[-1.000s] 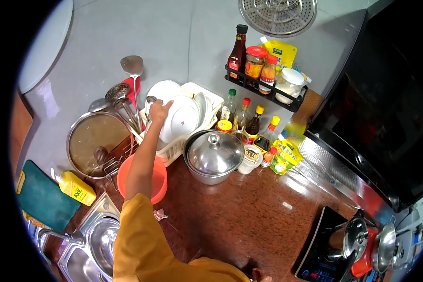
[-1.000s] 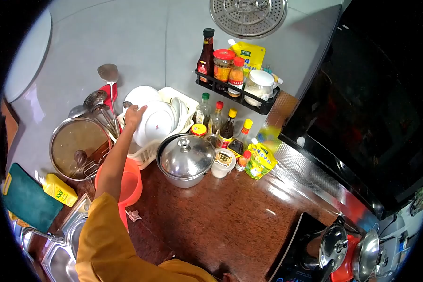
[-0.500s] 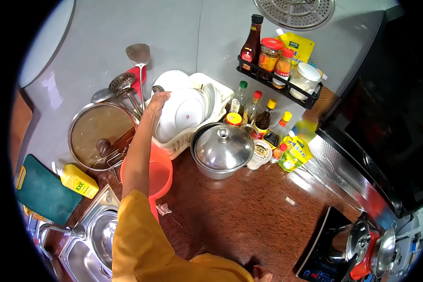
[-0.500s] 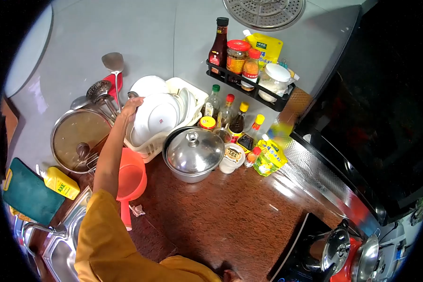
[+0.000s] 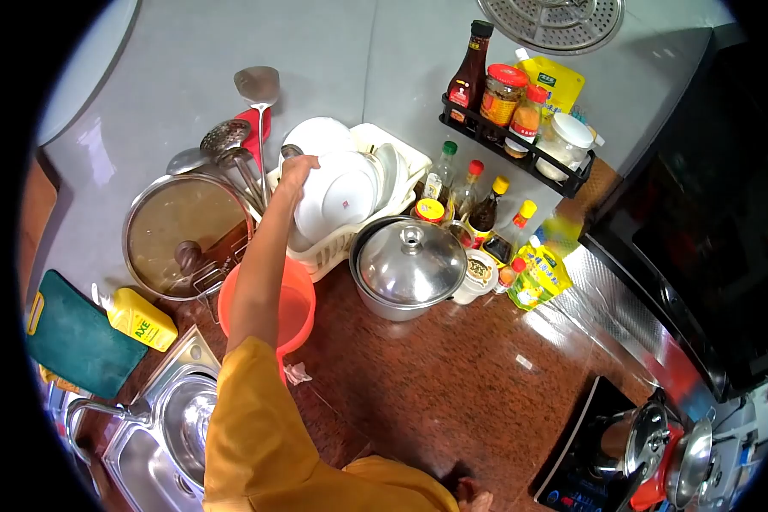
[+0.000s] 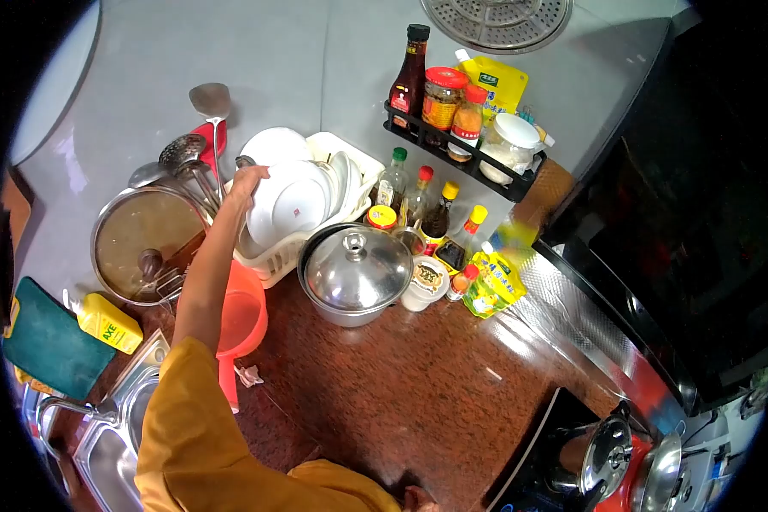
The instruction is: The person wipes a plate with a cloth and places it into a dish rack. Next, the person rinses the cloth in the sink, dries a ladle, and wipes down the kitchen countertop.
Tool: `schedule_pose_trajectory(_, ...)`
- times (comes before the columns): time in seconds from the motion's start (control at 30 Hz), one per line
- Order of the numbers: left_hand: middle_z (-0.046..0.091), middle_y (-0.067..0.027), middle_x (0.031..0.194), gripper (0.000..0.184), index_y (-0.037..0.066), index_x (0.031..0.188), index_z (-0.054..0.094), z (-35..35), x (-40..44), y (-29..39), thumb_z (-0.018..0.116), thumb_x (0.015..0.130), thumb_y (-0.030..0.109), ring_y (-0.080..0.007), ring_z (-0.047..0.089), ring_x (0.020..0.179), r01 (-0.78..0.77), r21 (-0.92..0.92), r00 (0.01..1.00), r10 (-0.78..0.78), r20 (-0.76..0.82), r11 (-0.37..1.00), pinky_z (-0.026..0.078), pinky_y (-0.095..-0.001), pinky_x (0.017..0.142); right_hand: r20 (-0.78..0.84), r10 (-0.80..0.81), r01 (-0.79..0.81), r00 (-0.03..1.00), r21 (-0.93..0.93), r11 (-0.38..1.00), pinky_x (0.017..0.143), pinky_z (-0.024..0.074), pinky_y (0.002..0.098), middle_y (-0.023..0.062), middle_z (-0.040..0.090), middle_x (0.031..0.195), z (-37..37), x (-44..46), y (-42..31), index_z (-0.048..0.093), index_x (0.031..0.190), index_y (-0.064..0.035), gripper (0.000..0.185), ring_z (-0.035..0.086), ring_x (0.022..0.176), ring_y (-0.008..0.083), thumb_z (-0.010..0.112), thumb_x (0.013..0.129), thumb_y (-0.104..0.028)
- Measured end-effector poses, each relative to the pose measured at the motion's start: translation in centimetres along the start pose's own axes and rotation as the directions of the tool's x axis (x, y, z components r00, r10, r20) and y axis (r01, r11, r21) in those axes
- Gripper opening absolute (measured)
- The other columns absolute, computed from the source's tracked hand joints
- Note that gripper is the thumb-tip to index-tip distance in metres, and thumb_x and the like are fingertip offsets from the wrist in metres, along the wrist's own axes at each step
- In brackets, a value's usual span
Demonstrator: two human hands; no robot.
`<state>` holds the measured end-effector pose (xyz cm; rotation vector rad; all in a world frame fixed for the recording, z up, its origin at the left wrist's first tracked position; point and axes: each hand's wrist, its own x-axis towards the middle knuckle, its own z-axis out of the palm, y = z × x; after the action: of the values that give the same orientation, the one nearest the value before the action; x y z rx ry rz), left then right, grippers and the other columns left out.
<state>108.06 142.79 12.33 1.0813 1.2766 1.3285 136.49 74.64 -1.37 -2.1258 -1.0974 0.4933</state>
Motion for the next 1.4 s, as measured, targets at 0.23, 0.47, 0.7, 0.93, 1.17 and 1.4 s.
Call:
schedule_pose_trajectory(0.23,0.061,-0.0120,0.083,0.027,-0.001,0.081,0.066,-0.4,-0.5,0.5,0.059,0.055,0.004,-0.0245,0.055,0.079,-0.045,-0.051,0.998,0.048,0.048,0.998,0.045,-0.0326,0.069,-0.028,0.000,0.000,1.000,-0.013,1.000,0.071,0.0497,0.0373,0.0155,0.065,0.087,0.1,-0.3,-0.5,0.066,0.093,-0.0070,0.015,0.062,0.080,0.0319,0.062,0.081,-0.016)
schedule_pose_trajectory(0.47,0.059,-0.0120,0.081,0.022,-0.002,0.075,0.063,-0.1,2.0,-1.2,0.060,0.054,0.006,-0.0244,0.055,0.078,-0.033,0.026,0.995,0.035,-0.090,0.999,0.044,-0.0328,0.066,0.028,0.011,-0.010,1.000,-0.041,0.999,0.069,0.0493,0.0378,0.0153,0.065,0.085,-0.3,0.3,-0.6,0.067,0.091,-0.0091,0.014,0.062,0.077,0.0323,0.062,0.081,-0.018)
schedule_pose_trajectory(0.7,0.059,-0.0076,0.082,0.016,0.001,0.071,0.063,-0.4,1.0,-1.0,0.062,0.057,0.009,-0.0206,0.052,0.078,-0.104,-0.052,0.994,0.105,0.003,0.993,0.041,-0.0309,0.069,0.001,-0.009,0.009,1.000,-0.033,0.999,0.067,0.0496,0.0386,0.0157,0.065,0.082,0.0,0.3,-0.7,0.067,0.091,-0.0089,0.015,0.062,0.075,0.0333,0.062,0.080,-0.018)
schedule_pose_trajectory(0.93,0.057,-0.0075,0.072,0.012,0.001,0.064,0.058,0.4,-0.6,0.6,0.063,0.054,0.006,-0.0209,0.052,0.068,-0.034,-0.023,0.995,0.032,-0.090,0.999,0.041,-0.0328,0.060,0.013,-0.035,0.036,0.999,-0.044,0.998,0.068,0.0495,0.0393,0.0162,0.065,0.084,0.1,0.3,0.1,0.066,0.094,-0.0086,0.017,0.062,0.076,0.0338,0.062,0.080,-0.018)
schedule_pose_trajectory(1.17,0.059,-0.0053,0.073,0.012,0.002,0.075,0.064,-0.6,1.7,-2.5,0.058,0.069,0.011,-0.0192,0.053,0.068,-0.206,-0.006,0.971,0.203,-0.126,0.979,0.043,-0.0314,0.062,0.046,0.064,-0.063,0.997,-0.015,0.998,0.069,0.0488,0.0386,0.0151,0.064,0.084,0.0,0.1,-0.4,0.065,0.090,-0.0057,0.018,0.062,0.076,0.0305,0.066,0.075,-0.015)
schedule_pose_trajectory(1.4,0.067,-0.0052,0.081,0.032,0.013,0.103,0.068,-5.5,7.4,-6.3,0.057,0.073,0.019,-0.0157,0.060,0.073,-0.388,0.613,0.847,0.529,-0.058,0.688,0.048,-0.0289,0.069,0.100,0.123,-0.119,0.987,-0.046,0.992,0.068,0.0498,0.0390,0.0170,0.064,0.085,-1.7,-1.4,-1.1,0.065,0.092,-0.0066,0.015,0.062,0.078,0.0341,0.058,0.079,-0.007)
